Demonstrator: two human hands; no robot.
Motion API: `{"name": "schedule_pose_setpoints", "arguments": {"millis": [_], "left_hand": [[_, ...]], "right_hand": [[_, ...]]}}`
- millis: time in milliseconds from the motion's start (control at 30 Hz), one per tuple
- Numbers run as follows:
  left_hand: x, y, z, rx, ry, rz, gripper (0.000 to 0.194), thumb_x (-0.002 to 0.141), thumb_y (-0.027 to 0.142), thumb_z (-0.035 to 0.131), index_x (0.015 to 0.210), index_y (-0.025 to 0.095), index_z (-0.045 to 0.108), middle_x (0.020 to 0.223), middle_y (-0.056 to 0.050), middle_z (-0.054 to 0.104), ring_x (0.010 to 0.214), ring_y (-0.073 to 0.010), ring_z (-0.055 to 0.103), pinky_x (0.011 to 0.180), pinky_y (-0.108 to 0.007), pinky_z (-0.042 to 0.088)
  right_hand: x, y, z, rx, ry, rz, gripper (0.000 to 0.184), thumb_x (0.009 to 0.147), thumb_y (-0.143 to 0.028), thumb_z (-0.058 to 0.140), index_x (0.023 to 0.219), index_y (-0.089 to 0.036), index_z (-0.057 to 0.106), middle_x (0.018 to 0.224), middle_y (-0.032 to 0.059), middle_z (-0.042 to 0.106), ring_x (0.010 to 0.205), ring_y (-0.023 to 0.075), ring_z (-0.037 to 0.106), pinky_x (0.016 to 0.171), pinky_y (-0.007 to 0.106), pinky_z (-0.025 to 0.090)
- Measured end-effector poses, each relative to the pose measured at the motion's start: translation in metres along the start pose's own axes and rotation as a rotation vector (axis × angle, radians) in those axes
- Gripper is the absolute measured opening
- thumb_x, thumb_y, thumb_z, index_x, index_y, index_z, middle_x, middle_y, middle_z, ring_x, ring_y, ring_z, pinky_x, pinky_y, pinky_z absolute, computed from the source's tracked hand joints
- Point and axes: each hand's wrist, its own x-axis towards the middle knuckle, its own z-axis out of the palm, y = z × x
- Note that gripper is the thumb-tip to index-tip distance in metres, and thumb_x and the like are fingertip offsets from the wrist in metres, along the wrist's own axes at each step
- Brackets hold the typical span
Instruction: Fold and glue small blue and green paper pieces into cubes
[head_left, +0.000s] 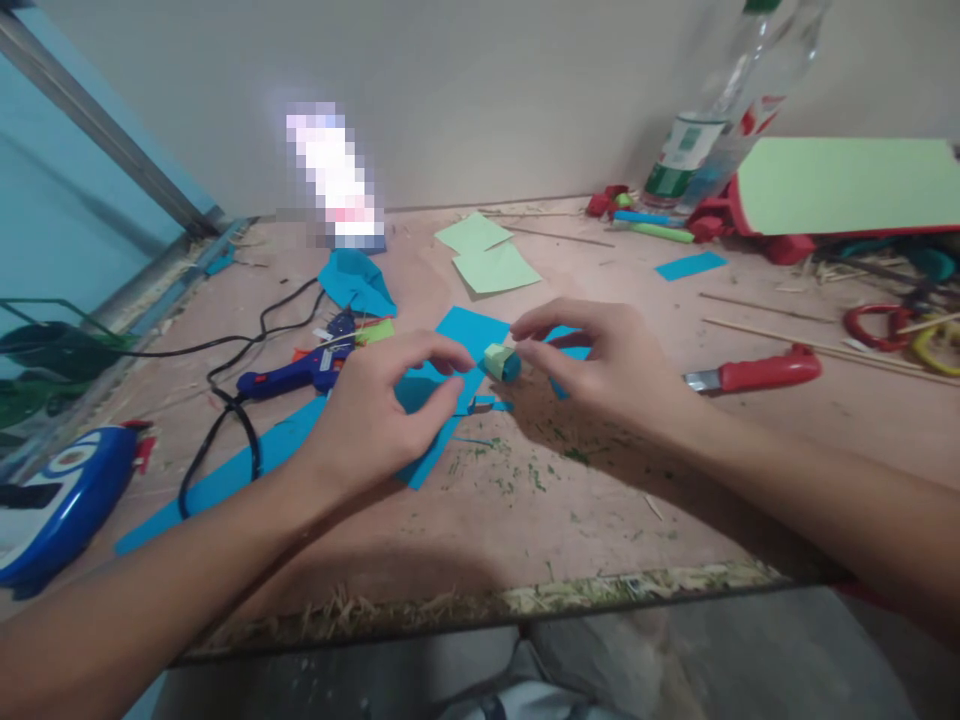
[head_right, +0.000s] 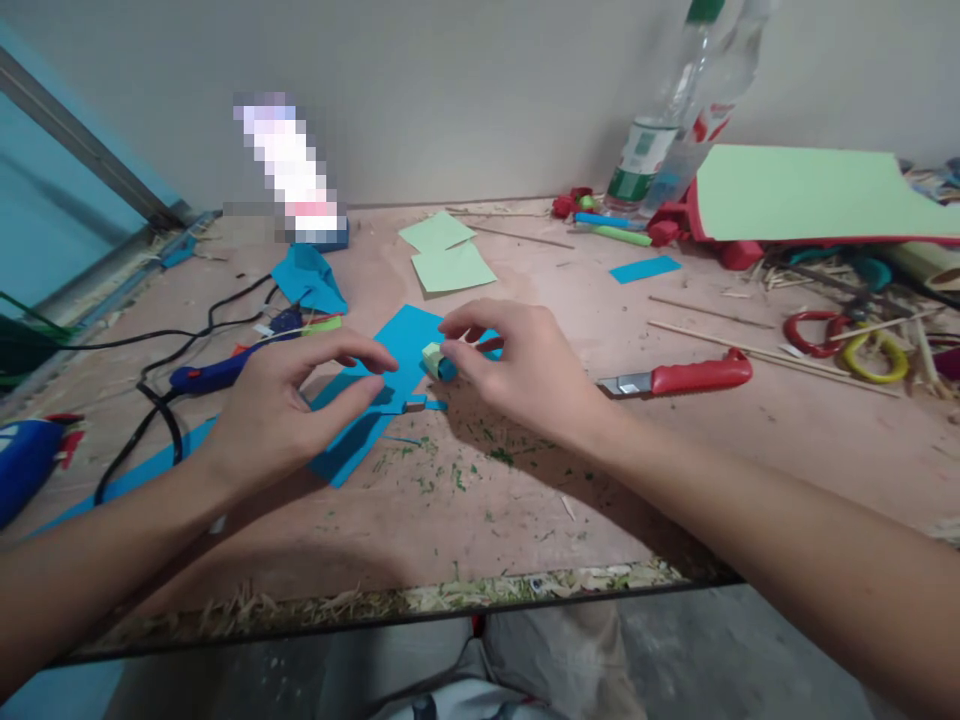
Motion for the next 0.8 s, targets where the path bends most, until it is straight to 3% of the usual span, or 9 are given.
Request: {"name": "schedule_pose_setpoints", "arguments": {"millis": [200, 333, 467, 533, 600, 700, 800], "left_hand": [[0.001, -0.004, 0.002, -0.027, 0.027, -0.014, 0.011, 0.092, 0.019, 0.065, 0.094, 0.022, 0.075, 0.096, -0.002, 0.080, 0.093, -0.0227, 0.073, 0.087, -0.036, 0.056], [0.001, -0.006, 0.005, -0.043, 0.007, -0.006, 0.011, 0.092, 0.020, 0.065, 0.094, 0.022, 0.075, 0.096, -0.003, 0.081, 0.092, -0.0234, 0.074, 0.086, -0.037, 0.057], [0.001, -0.009, 0.008, -0.019, -0.068, 0.000, 0.008, 0.091, 0.027, 0.073, 0.097, 0.022, 0.075, 0.100, -0.005, 0.081, 0.095, -0.0251, 0.075, 0.087, -0.039, 0.057], [0.001, -0.012, 0.009, -0.010, -0.109, -0.017, 0.013, 0.088, 0.030, 0.080, 0.098, 0.023, 0.076, 0.101, -0.005, 0.081, 0.095, -0.0263, 0.074, 0.085, -0.040, 0.057], [0.001, -0.014, 0.011, -0.004, -0.121, -0.028, 0.017, 0.085, 0.029, 0.084, 0.097, 0.022, 0.076, 0.102, -0.005, 0.080, 0.096, -0.0274, 0.074, 0.084, -0.041, 0.056], [0.002, -0.014, 0.011, -0.001, -0.079, -0.023, 0.020, 0.083, 0.029, 0.087, 0.095, 0.021, 0.073, 0.098, -0.005, 0.078, 0.094, -0.0268, 0.072, 0.083, -0.041, 0.055], [0.002, -0.011, 0.008, -0.034, 0.001, 0.041, 0.028, 0.085, 0.029, 0.088, 0.104, 0.021, 0.070, 0.103, -0.005, 0.077, 0.097, -0.0257, 0.072, 0.086, -0.040, 0.056]], "right_hand": [[0.002, 0.008, 0.008, -0.270, -0.172, -0.105, 0.036, 0.091, -0.038, 0.080, 0.120, -0.017, 0.076, 0.110, 0.0115, 0.078, 0.098, 0.0281, 0.070, 0.085, 0.039, 0.050], [0.004, 0.009, 0.012, -0.245, -0.185, -0.019, 0.021, 0.094, -0.032, 0.073, 0.109, -0.019, 0.078, 0.096, 0.0074, 0.078, 0.086, 0.0243, 0.069, 0.076, 0.035, 0.048], [0.007, 0.008, 0.008, 0.085, -0.097, 0.175, 0.027, 0.083, -0.024, 0.077, 0.110, -0.019, 0.079, 0.104, 0.0071, 0.081, 0.087, 0.0227, 0.072, 0.079, 0.036, 0.055], [0.008, 0.007, 0.004, 0.303, -0.095, 0.262, 0.038, 0.079, -0.022, 0.081, 0.116, -0.020, 0.078, 0.113, 0.0080, 0.080, 0.092, 0.0235, 0.074, 0.082, 0.037, 0.059], [0.008, 0.005, 0.002, 0.515, -0.133, 0.330, 0.043, 0.077, -0.022, 0.083, 0.120, -0.023, 0.078, 0.109, 0.0066, 0.080, 0.091, 0.0234, 0.075, 0.081, 0.038, 0.061], [0.007, 0.001, 0.000, 0.786, -0.188, 0.424, 0.035, 0.077, -0.024, 0.086, 0.112, -0.024, 0.080, 0.097, 0.0043, 0.079, 0.085, 0.0217, 0.075, 0.082, 0.040, 0.061], [0.005, -0.005, 0.000, 0.933, -0.201, 0.501, 0.031, 0.076, -0.026, 0.090, 0.105, -0.022, 0.081, 0.097, 0.0037, 0.078, 0.087, 0.0205, 0.074, 0.090, 0.041, 0.060]]}}
